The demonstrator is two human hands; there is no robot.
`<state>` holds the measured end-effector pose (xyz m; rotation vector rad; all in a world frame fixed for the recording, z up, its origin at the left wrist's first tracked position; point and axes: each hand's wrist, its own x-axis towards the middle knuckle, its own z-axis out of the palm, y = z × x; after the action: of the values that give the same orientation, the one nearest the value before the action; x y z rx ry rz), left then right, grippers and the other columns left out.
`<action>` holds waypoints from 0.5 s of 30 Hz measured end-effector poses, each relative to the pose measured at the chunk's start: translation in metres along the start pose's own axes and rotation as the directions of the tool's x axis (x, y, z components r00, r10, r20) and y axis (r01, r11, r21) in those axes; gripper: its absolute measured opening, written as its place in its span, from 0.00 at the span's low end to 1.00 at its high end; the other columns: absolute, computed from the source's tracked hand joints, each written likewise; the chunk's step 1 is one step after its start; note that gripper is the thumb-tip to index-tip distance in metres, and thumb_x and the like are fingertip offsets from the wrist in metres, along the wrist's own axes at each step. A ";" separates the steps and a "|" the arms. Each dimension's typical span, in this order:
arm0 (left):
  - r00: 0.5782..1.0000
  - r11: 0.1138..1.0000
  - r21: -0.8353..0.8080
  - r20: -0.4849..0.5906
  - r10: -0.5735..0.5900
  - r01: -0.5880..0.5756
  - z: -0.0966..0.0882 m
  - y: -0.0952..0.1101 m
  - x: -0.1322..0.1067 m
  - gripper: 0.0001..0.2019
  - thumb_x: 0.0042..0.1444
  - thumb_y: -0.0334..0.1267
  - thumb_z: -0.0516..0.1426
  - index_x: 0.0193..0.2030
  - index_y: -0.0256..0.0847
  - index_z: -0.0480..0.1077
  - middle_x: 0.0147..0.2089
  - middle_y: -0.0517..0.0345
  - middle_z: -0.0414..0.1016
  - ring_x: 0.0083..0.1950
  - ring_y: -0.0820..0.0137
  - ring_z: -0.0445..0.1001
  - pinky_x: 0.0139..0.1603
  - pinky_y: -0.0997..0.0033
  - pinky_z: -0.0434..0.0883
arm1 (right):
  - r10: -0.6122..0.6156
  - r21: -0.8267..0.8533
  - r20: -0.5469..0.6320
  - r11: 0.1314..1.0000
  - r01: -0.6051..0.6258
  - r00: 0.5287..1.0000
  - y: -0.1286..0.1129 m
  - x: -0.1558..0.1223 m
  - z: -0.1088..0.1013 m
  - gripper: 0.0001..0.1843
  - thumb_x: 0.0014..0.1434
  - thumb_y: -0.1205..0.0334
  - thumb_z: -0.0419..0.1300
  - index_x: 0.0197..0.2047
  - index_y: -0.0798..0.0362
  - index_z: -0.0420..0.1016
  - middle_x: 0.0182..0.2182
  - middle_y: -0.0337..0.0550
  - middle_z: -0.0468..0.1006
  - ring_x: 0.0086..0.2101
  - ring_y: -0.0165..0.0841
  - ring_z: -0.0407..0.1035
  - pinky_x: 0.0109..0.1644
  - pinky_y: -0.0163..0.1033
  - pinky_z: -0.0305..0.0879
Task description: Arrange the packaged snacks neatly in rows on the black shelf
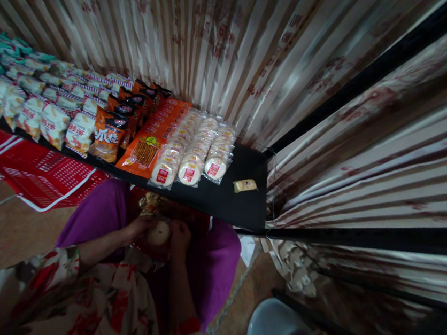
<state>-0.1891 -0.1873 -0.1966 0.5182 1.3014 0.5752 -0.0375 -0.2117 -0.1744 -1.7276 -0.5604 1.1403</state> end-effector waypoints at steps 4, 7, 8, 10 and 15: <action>0.999 0.999 -0.030 -0.036 0.038 -0.039 0.004 0.010 -0.009 0.07 0.36 0.32 0.62 0.23 0.36 0.67 0.20 0.64 0.67 0.23 0.76 0.65 0.26 0.76 0.59 | 0.022 0.036 -0.004 0.999 -0.022 1.000 -0.001 -0.001 0.001 0.14 0.40 0.51 0.61 0.23 0.54 0.77 0.22 0.38 0.75 0.27 0.31 0.65 0.32 0.34 0.60; 0.997 0.997 -0.058 -0.054 0.048 -0.051 0.007 0.018 -0.016 0.06 0.36 0.31 0.60 0.22 0.36 0.66 0.19 0.65 0.65 0.22 0.77 0.63 0.25 0.77 0.59 | 0.030 0.053 0.013 0.998 -0.030 0.999 -0.001 -0.002 0.001 0.14 0.40 0.51 0.61 0.23 0.54 0.76 0.22 0.38 0.75 0.26 0.30 0.65 0.31 0.34 0.61; 0.997 0.997 -0.067 -0.056 0.044 -0.048 0.008 0.020 -0.019 0.05 0.37 0.31 0.60 0.21 0.37 0.66 0.19 0.65 0.65 0.21 0.77 0.63 0.24 0.77 0.58 | 0.028 0.052 0.020 0.998 -0.029 0.999 0.000 -0.003 0.001 0.14 0.40 0.51 0.61 0.23 0.54 0.77 0.22 0.38 0.75 0.26 0.30 0.65 0.31 0.34 0.61; 0.998 0.996 -0.089 -0.049 0.027 -0.032 0.010 0.025 -0.024 0.05 0.38 0.32 0.59 0.22 0.37 0.66 0.19 0.64 0.65 0.21 0.76 0.63 0.23 0.76 0.58 | 0.020 0.049 0.031 0.999 -0.021 0.999 0.000 -0.003 0.000 0.14 0.40 0.51 0.61 0.23 0.54 0.77 0.23 0.38 0.76 0.27 0.31 0.66 0.33 0.34 0.62; 1.000 0.991 -0.132 -0.001 -0.019 0.019 0.016 0.036 -0.039 0.07 0.41 0.33 0.58 0.30 0.37 0.70 0.24 0.59 0.71 0.24 0.71 0.69 0.26 0.72 0.65 | -0.044 -0.009 0.065 0.999 0.045 0.997 -0.001 -0.007 -0.002 0.15 0.42 0.50 0.60 0.24 0.53 0.77 0.24 0.39 0.77 0.30 0.33 0.68 0.36 0.35 0.63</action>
<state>-0.1833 -0.1863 -0.1421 0.3954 1.2597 0.6414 -0.0385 -0.2174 -0.1707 -1.6841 -0.6426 1.1672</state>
